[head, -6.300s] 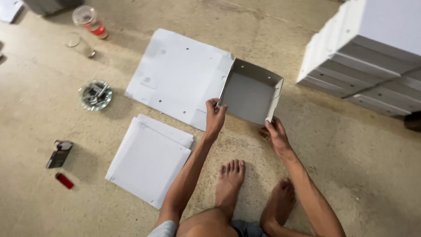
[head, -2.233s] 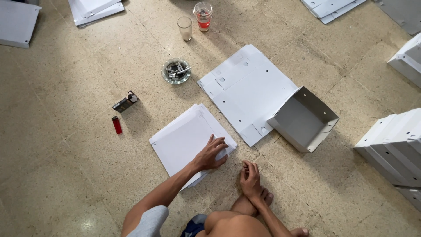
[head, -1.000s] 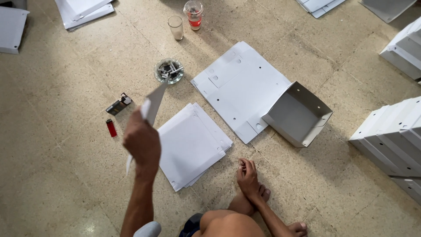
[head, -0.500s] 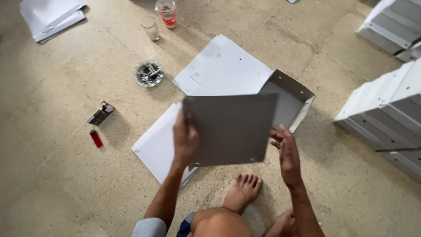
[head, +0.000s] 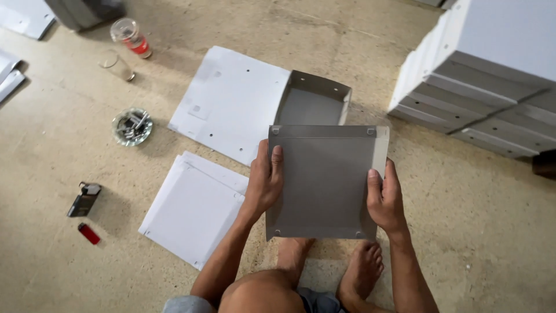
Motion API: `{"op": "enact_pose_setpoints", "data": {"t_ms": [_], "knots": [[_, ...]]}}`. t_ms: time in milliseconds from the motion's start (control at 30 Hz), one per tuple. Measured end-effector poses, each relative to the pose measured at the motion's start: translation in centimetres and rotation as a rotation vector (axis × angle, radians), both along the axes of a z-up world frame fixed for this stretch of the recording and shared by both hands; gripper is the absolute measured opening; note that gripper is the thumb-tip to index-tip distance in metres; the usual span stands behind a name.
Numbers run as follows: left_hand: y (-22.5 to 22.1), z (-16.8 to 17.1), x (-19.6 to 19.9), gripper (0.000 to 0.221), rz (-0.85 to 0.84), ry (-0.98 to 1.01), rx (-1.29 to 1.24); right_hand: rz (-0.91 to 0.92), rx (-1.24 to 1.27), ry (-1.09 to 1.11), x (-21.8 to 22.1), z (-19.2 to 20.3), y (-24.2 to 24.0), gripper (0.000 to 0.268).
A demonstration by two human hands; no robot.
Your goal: Assembling a cardboard box lid by folding pre-scored edges and tucking in tabs.
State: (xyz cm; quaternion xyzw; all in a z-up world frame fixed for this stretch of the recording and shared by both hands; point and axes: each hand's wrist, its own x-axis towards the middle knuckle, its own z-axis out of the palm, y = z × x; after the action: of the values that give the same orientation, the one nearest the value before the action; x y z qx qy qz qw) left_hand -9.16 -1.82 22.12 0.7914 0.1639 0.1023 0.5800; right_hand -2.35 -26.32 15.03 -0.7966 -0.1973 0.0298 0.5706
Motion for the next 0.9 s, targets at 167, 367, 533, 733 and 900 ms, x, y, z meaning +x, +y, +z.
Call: {"op": "enact_pose_setpoints", "data": {"t_ms": [167, 367, 533, 733, 900], "knots": [[-3.1, -1.7, 1.4, 0.051, 0.025, -0.124, -0.009, -0.084, 0.015, 0.015, -0.4, 0.1, -1.8, 0.035], [-5.3, -3.4, 3.0, 0.048, 0.0, -0.18, -0.059, -0.162, 0.007, -0.007, -0.7, 1.6, -3.1, 0.051], [-6.9, -3.6, 3.5, 0.042, -0.071, -0.161, -0.12, -0.206, 0.006, -0.018, -1.2, 3.4, -4.4, 0.056], [-7.7, -3.8, 3.7, 0.031, -0.017, -0.219, -0.001, -0.2, 0.019, -0.056, 0.1, 2.9, -7.9, 0.055], [-8.3, -5.1, 4.2, 0.028, -0.003, -0.223, -0.023, -0.192, -0.048, -0.115, 0.7, 2.9, -8.7, 0.049]]}}
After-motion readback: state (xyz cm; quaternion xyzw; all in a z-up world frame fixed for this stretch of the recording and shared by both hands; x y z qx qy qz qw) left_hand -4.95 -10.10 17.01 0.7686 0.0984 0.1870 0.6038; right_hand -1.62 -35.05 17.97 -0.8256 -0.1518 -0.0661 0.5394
